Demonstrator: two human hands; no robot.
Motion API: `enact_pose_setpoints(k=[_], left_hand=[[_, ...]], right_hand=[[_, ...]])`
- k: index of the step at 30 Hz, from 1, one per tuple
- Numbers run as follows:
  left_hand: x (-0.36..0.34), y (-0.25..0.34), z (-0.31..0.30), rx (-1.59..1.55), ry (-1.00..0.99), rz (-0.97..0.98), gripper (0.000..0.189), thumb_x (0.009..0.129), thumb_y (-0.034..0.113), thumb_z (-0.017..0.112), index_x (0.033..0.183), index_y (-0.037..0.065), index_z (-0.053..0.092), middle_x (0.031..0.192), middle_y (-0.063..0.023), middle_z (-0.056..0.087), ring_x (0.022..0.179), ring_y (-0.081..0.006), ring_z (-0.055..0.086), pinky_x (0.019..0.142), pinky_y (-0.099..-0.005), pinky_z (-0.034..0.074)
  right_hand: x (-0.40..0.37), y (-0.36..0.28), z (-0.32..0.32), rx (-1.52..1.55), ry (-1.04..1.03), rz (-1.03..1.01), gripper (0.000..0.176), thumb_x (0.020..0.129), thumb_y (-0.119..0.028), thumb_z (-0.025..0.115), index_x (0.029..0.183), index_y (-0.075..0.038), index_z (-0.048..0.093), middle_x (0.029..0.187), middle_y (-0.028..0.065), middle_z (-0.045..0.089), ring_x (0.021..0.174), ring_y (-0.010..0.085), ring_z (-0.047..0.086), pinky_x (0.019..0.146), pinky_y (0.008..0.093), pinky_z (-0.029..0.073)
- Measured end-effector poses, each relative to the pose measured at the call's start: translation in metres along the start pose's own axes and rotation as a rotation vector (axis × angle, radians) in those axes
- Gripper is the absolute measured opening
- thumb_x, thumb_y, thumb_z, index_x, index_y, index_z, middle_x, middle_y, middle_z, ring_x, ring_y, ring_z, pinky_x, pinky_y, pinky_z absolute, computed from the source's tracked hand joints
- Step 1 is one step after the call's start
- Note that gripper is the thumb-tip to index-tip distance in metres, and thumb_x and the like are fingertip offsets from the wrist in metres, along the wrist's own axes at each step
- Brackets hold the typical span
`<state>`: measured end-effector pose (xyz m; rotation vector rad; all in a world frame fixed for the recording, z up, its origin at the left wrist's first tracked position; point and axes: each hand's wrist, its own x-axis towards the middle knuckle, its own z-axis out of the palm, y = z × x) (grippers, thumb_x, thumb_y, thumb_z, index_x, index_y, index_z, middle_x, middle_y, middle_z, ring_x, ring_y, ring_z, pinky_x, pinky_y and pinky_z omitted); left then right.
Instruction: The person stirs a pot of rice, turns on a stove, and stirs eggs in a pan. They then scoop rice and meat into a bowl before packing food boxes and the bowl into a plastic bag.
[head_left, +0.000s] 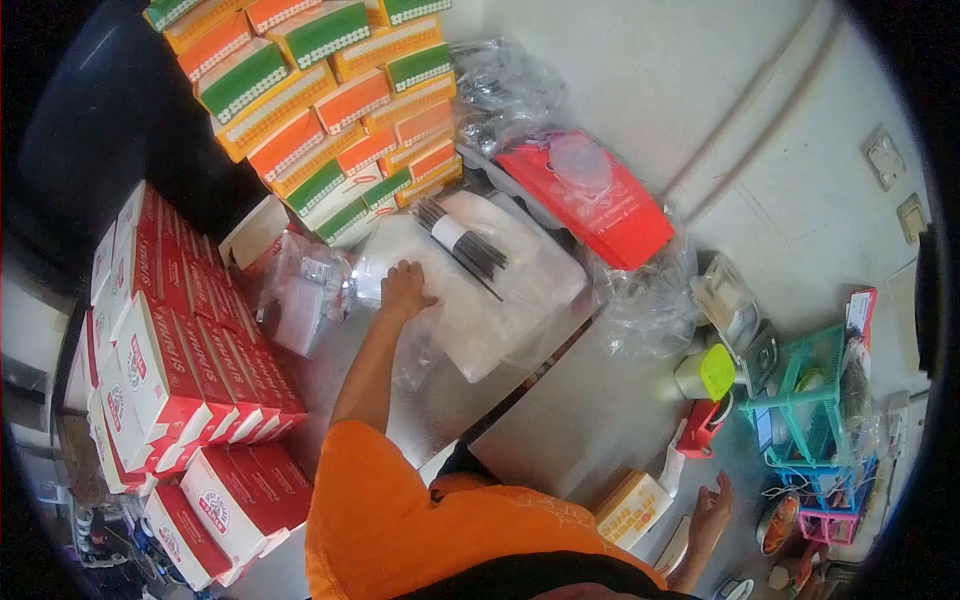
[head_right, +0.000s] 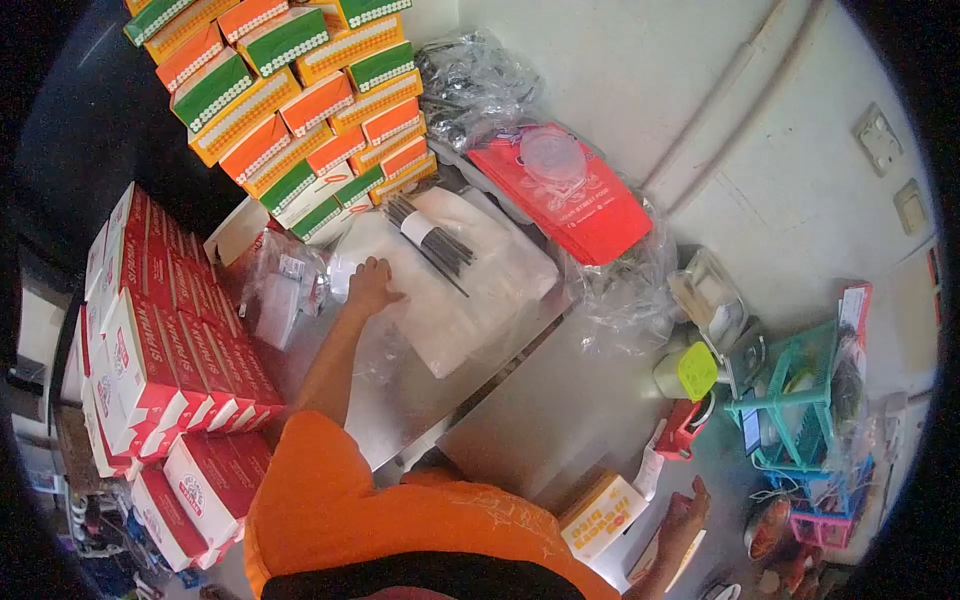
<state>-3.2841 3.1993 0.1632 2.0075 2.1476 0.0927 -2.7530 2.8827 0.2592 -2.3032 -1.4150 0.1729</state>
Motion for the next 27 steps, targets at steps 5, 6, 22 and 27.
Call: enact_pose_setpoints(k=[5,6,22,27], left_hand=[[0.007,-0.021,0.013,-0.106,-0.043,0.13,0.037,0.063,0.026,0.072,0.088,0.005,0.055,0.089,-0.015,0.052,0.081,-0.0322,0.054,0.073,-0.0398,0.045],[0.015,-0.029,0.019,-0.221,-0.088,0.186,0.029,0.064,0.023,0.07,0.083,0.005,0.058,0.084,-0.0151,0.054,0.08,-0.0316,0.054,0.071,-0.0403,0.045],[0.063,0.006,-0.118,-0.511,0.448,0.32,0.016,0.08,0.016,0.052,0.074,0.001,0.056,0.074,-0.0192,0.057,0.074,-0.0355,0.056,0.065,-0.0427,0.043],[0.077,0.021,-0.171,-0.668,0.671,0.389,0.019,0.083,0.016,0.05,0.076,-0.001,0.055,0.07,-0.019,0.056,0.067,-0.0343,0.056,0.06,-0.0391,0.043]], right_hand=[[0.011,-0.011,0.006,0.05,-0.032,-0.042,0.044,0.078,-0.003,0.057,0.121,-0.004,0.046,0.111,0.0162,0.053,0.079,0.022,0.057,0.07,0.0314,0.046],[0.015,-0.014,0.007,0.055,-0.029,-0.041,0.044,0.078,-0.003,0.057,0.121,-0.004,0.046,0.111,0.0162,0.053,0.079,0.022,0.057,0.07,0.0314,0.046],[0.013,-0.029,0.016,0.2,0.047,-0.042,0.043,0.075,0.001,0.058,0.117,-0.003,0.049,0.098,0.017,0.059,0.081,0.0266,0.06,0.071,0.0345,0.047],[0.004,-0.041,0.009,0.21,-0.01,0.05,0.04,0.077,0.0,0.057,0.116,-0.003,0.05,0.092,0.0166,0.061,0.079,0.0254,0.06,0.071,0.035,0.047]])
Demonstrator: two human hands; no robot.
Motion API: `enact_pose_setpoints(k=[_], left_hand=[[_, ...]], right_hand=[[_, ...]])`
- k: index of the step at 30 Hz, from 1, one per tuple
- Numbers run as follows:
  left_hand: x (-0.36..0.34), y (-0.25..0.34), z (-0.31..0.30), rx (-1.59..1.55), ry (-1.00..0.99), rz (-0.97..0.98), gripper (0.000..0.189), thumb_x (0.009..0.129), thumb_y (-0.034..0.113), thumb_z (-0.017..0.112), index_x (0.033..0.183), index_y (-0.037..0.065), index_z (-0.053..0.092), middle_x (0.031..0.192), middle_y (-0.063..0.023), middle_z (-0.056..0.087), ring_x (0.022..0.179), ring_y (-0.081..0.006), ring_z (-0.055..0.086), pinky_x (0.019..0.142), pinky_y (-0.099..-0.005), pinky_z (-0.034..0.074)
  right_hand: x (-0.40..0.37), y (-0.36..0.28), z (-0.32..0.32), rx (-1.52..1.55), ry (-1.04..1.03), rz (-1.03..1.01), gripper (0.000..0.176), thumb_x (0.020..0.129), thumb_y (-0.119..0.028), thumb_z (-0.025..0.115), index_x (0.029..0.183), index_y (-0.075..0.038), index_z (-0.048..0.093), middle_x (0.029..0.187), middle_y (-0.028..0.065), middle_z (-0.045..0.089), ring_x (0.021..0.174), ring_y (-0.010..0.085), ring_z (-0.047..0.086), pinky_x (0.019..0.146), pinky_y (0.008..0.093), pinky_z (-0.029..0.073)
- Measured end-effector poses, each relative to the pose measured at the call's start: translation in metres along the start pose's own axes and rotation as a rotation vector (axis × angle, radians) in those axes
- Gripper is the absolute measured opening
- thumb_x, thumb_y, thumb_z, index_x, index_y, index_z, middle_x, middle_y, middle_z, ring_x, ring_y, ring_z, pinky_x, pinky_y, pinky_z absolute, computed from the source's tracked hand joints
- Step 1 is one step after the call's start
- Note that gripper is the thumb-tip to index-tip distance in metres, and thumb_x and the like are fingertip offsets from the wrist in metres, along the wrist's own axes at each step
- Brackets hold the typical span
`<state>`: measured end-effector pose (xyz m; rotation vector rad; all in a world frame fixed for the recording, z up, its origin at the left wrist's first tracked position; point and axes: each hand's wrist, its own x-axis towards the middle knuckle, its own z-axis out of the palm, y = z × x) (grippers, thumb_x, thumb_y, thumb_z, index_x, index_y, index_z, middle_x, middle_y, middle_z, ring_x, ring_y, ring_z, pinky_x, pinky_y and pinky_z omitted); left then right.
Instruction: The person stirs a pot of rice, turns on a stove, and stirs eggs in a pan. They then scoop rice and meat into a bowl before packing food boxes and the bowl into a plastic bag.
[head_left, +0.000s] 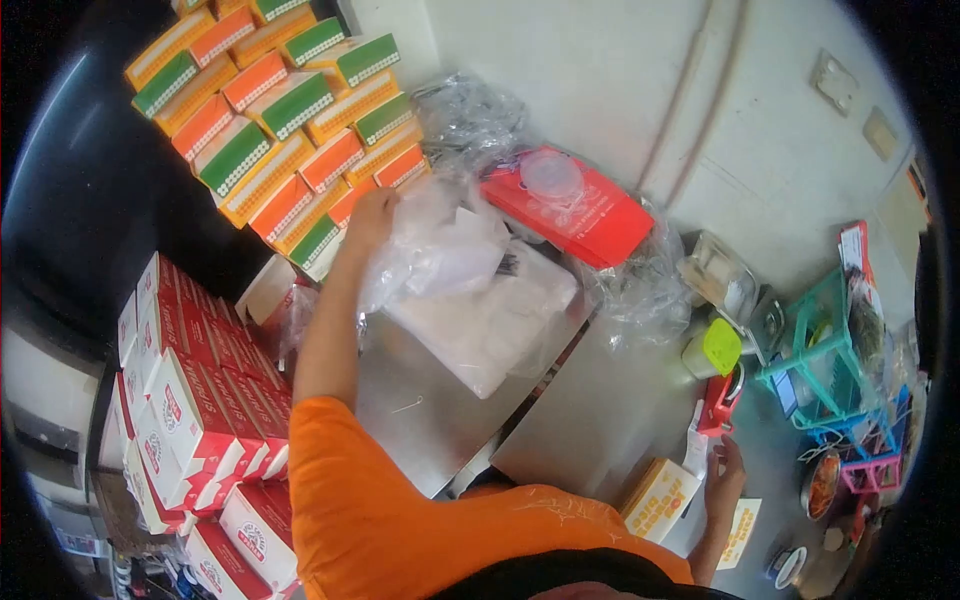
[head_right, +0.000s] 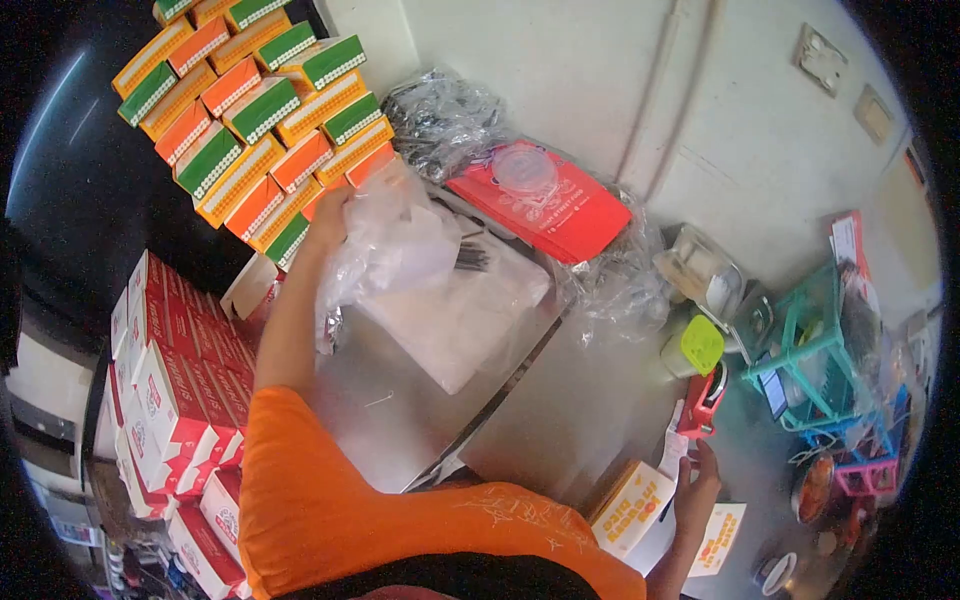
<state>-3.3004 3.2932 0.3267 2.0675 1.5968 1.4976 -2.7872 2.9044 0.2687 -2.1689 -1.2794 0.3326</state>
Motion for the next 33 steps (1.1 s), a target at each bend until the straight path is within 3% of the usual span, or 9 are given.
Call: enact_pose_setpoints(k=[3,5,10,12,19,22,27,31,33], left_hand=[[0.016,0.009,-0.017,0.192,-0.331,-0.009,0.021,0.087,0.015,0.046,0.076,-0.001,0.053,0.066,-0.0171,0.054,0.057,-0.0289,0.054,0.053,-0.0351,0.042],[0.015,0.048,-0.032,-0.049,0.206,0.003,0.026,0.09,0.015,0.041,0.074,-0.002,0.052,0.06,-0.0128,0.05,0.051,-0.0201,0.05,0.048,-0.0313,0.04],[0.029,0.071,-0.062,-0.369,0.351,0.01,0.027,0.091,0.015,0.04,0.073,-0.002,0.052,0.059,-0.007,0.049,0.051,-0.0128,0.049,0.046,-0.0279,0.039],[0.035,0.066,-0.066,-0.058,-0.087,-0.126,0.027,0.091,0.017,0.04,0.075,0.0,0.053,0.064,-0.0064,0.053,0.051,-0.0136,0.05,0.047,-0.0269,0.04],[0.017,0.182,-0.091,-0.554,0.503,0.113,0.029,0.093,0.022,0.039,0.08,0.0,0.054,0.078,-0.0075,0.059,0.071,-0.0148,0.053,0.065,-0.0302,0.043],[-0.053,0.223,-0.065,-0.264,0.081,0.05,0.029,0.093,0.023,0.038,0.09,0.0,0.056,0.091,-0.009,0.06,0.086,-0.021,0.055,0.081,-0.0319,0.041],[-0.193,0.258,0.036,-0.306,-0.71,0.752,0.017,0.083,0.013,0.051,0.098,0.006,0.057,0.118,-0.0135,0.05,0.118,-0.0331,0.039,0.099,-0.0512,0.025],[-0.258,0.276,0.047,-0.726,-1.139,0.531,0.018,0.078,0.01,0.057,0.094,0.004,0.059,0.117,-0.0136,0.051,0.116,-0.0342,0.041,0.102,-0.0437,0.024],[-0.24,0.276,0.037,-0.692,-0.881,0.505,0.027,0.077,0.009,0.058,0.103,0.001,0.055,0.122,-0.0154,0.046,0.12,-0.0327,0.037,0.103,-0.0415,0.022]], right_hand=[[-0.002,-0.012,0.0,0.023,0.012,-0.04,0.03,0.079,-0.002,0.055,0.109,0.0,0.054,0.088,0.0152,0.062,0.075,0.0231,0.06,0.069,0.0313,0.047],[-0.002,-0.018,0.001,0.032,0.028,-0.051,0.03,0.078,-0.001,0.055,0.108,0.0,0.054,0.088,0.0154,0.062,0.075,0.0232,0.06,0.069,0.0313,0.047],[-0.003,-0.012,0.012,0.063,-0.023,-0.068,0.032,0.079,-0.004,0.056,0.11,-0.001,0.053,0.091,0.0165,0.061,0.078,0.0251,0.061,0.071,0.0353,0.047],[0.0,-0.019,0.012,0.073,-0.04,-0.107,0.031,0.078,-0.004,0.057,0.109,-0.001,0.053,0.089,0.0163,0.062,0.078,0.0254,0.061,0.07,0.035,0.047],[0.008,-0.065,0.025,0.293,-0.126,-0.209,0.026,0.083,-0.013,0.054,0.106,0.0,0.054,0.09,0.0145,0.062,0.082,0.0227,0.06,0.074,0.0333,0.046],[0.011,-0.1,0.027,0.79,-0.282,-0.24,0.04,0.091,-0.032,0.043,0.112,0.001,0.052,0.106,0.0124,0.058,0.097,0.0199,0.055,0.084,0.0339,0.041],[0.007,-0.147,0.029,1.676,-0.619,0.259,0.044,0.091,-0.034,0.042,0.122,-0.003,0.044,0.096,0.0072,0.058,0.088,0.0146,0.054,0.077,0.0274,0.042],[0.006,-0.123,0.038,0.97,-0.739,0.056,0.038,0.09,-0.023,0.046,0.124,-0.006,0.045,0.105,0.0077,0.057,0.094,0.0139,0.052,0.079,0.0263,0.041],[-0.004,-0.109,0.04,0.785,-0.533,0.041,0.037,0.089,-0.014,0.046,0.125,-0.008,0.045,0.106,0.0065,0.057,0.093,0.0117,0.052,0.08,0.0248,0.041]])
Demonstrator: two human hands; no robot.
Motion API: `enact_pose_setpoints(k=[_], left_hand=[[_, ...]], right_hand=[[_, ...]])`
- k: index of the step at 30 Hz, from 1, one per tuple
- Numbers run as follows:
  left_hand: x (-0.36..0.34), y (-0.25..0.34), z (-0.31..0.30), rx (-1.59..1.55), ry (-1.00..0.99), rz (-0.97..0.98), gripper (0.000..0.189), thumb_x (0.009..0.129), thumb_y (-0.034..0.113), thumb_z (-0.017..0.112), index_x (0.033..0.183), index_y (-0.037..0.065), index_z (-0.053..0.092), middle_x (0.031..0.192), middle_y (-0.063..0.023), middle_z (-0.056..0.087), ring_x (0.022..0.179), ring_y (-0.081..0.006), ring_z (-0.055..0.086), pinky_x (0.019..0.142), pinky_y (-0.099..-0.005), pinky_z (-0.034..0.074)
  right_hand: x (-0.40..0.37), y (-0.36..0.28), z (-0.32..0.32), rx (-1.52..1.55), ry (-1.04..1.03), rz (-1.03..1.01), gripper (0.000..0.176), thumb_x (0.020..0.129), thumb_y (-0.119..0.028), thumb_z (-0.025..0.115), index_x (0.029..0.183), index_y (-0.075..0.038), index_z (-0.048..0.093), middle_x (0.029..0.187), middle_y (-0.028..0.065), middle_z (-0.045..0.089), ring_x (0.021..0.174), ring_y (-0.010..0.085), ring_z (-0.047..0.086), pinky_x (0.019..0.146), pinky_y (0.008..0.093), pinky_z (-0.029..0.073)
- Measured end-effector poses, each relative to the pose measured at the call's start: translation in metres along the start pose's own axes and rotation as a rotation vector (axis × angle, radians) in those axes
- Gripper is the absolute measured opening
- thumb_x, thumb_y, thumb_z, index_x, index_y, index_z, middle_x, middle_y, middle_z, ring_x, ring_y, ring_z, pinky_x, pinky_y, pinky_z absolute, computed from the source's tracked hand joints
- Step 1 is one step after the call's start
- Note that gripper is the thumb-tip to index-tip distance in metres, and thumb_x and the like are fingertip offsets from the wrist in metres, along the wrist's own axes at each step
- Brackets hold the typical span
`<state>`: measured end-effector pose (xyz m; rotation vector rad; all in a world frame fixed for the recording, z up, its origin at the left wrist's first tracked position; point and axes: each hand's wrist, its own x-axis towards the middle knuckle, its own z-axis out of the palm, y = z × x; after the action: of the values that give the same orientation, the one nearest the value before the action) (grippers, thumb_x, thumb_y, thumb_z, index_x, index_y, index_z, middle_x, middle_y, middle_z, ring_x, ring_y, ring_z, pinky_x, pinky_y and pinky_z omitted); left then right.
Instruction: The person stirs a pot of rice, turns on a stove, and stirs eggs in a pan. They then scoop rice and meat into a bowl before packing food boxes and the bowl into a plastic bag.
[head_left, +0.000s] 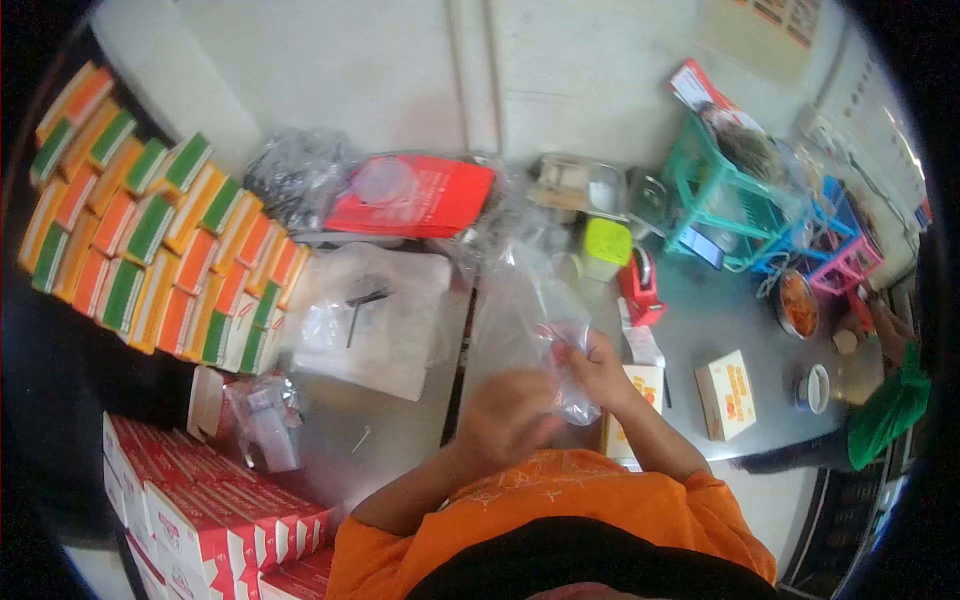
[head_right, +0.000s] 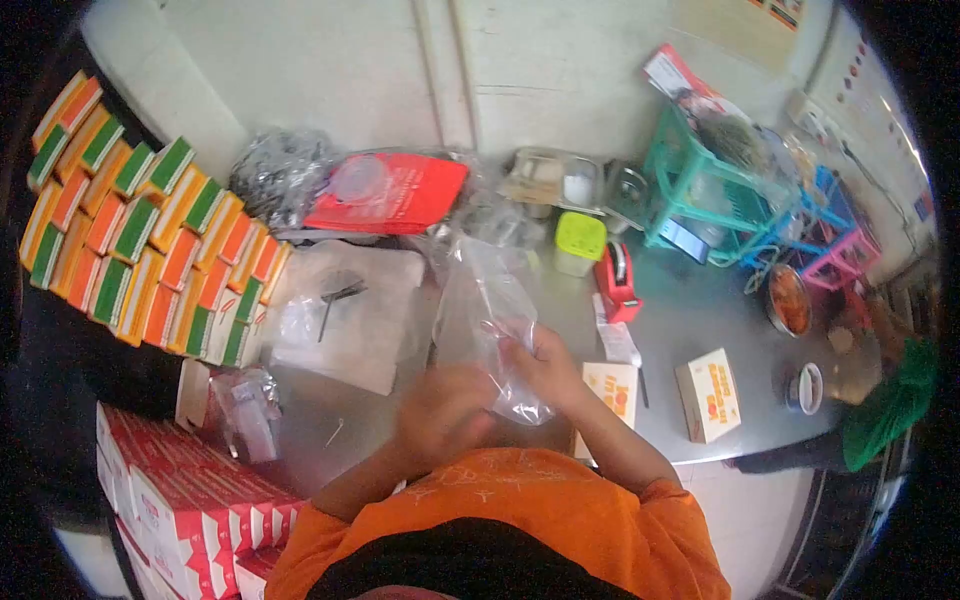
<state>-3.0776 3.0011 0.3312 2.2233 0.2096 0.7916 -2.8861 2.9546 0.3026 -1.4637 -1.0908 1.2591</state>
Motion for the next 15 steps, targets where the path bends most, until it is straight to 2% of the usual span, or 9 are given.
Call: enact_pose_setpoints(k=[1,3,5,7,8,9,11,12,15], left_hand=[[0.005,0.001,-0.007,0.124,0.252,-0.002,0.037,0.077,0.008,0.059,0.112,-0.001,0.051,0.127,-0.0172,0.042,0.124,-0.0311,0.033,0.104,-0.0394,0.02],[0.021,-0.009,0.001,0.037,0.314,-0.146,0.051,0.079,0.017,0.059,0.121,-0.002,0.039,0.132,-0.0193,0.033,0.126,-0.0309,0.028,0.105,-0.0388,0.018],[0.024,-0.018,0.02,-0.043,0.369,-0.298,0.067,0.081,0.025,0.06,0.131,-0.004,0.027,0.136,-0.0213,0.025,0.128,-0.0307,0.024,0.105,-0.0382,0.015],[0.025,-0.036,0.054,-0.761,0.221,-0.568,0.079,0.085,0.031,0.054,0.136,-0.004,0.005,0.141,-0.0179,0.014,0.13,-0.027,0.015,0.106,-0.0361,0.011],[0.028,-0.042,0.07,-0.844,0.244,-0.524,0.063,0.088,0.033,0.048,0.132,-0.005,0.023,0.133,-0.0177,0.031,0.124,-0.0251,0.031,0.102,-0.0352,0.023],[0.024,-0.041,0.079,-0.86,0.213,-0.521,0.063,0.088,0.033,0.048,0.132,-0.005,0.023,0.133,-0.0177,0.031,0.124,-0.0251,0.031,0.102,-0.0352,0.023],[0.023,-0.026,0.085,-1.344,-0.002,-0.66,0.051,0.089,0.036,0.047,0.12,-0.005,0.041,0.115,-0.0146,0.051,0.106,-0.0201,0.048,0.09,-0.0318,0.037],[0.025,-0.013,0.094,-1.281,0.102,-0.665,0.038,0.086,0.031,0.054,0.105,-0.002,0.053,0.093,-0.0067,0.06,0.084,-0.013,0.055,0.073,-0.0255,0.043],[0.022,-0.008,0.098,-0.916,-0.102,-0.704,0.03,0.081,0.022,0.061,0.1,-0.001,0.056,0.087,-0.0036,0.059,0.077,-0.0104,0.054,0.067,-0.0226,0.043]], right_hand=[[-0.009,0.0,-0.001,0.003,0.023,0.01,0.037,0.089,-0.014,0.046,0.125,-0.008,0.045,0.106,0.0065,0.057,0.093,0.0117,0.052,0.08,0.0248,0.041],[-0.028,-0.004,-0.001,-0.029,0.172,-0.194,0.035,0.086,-0.012,0.049,0.121,-0.008,0.048,0.089,-0.0007,0.055,0.076,0.0064,0.048,0.063,0.0203,0.04],[-0.047,-0.009,0.0,0.05,0.129,-0.165,0.036,0.086,-0.011,0.049,0.122,-0.007,0.048,0.093,0.0005,0.056,0.08,0.0078,0.049,0.068,0.0216,0.04],[-0.065,-0.004,-0.003,0.126,0.093,-0.146,0.037,0.086,-0.011,0.049,0.122,-0.006,0.048,0.097,0.0017,0.056,0.084,0.0092,0.05,0.073,0.0229,0.041],[-0.076,0.003,-0.004,0.155,0.018,-0.119,0.038,0.085,-0.01,0.049,0.123,-0.005,0.047,0.101,0.0033,0.056,0.089,0.0106,0.05,0.078,0.0245,0.039],[-0.087,0.007,-0.007,0.182,-0.055,-0.091,0.039,0.085,-0.009,0.048,0.124,-0.005,0.046,0.105,0.0048,0.056,0.094,0.012,0.05,0.084,0.026,0.038],[-0.109,-0.003,-0.026,0.207,-0.023,-0.072,0.037,0.083,-0.008,0.05,0.12,-0.002,0.049,0.109,0.0059,0.056,0.101,0.0135,0.048,0.09,0.0268,0.034],[-0.121,-0.001,-0.039,0.28,-0.039,-0.109,0.035,0.081,-0.007,0.05,0.116,-0.001,0.052,0.109,0.0064,0.056,0.1,0.0132,0.049,0.089,0.0264,0.035],[-0.161,-0.001,-0.08,0.31,0.034,-0.166,0.029,0.074,-0.001,0.049,0.101,0.001,0.061,0.102,0.0082,0.06,0.094,0.0137,0.053,0.082,0.0258,0.04]])
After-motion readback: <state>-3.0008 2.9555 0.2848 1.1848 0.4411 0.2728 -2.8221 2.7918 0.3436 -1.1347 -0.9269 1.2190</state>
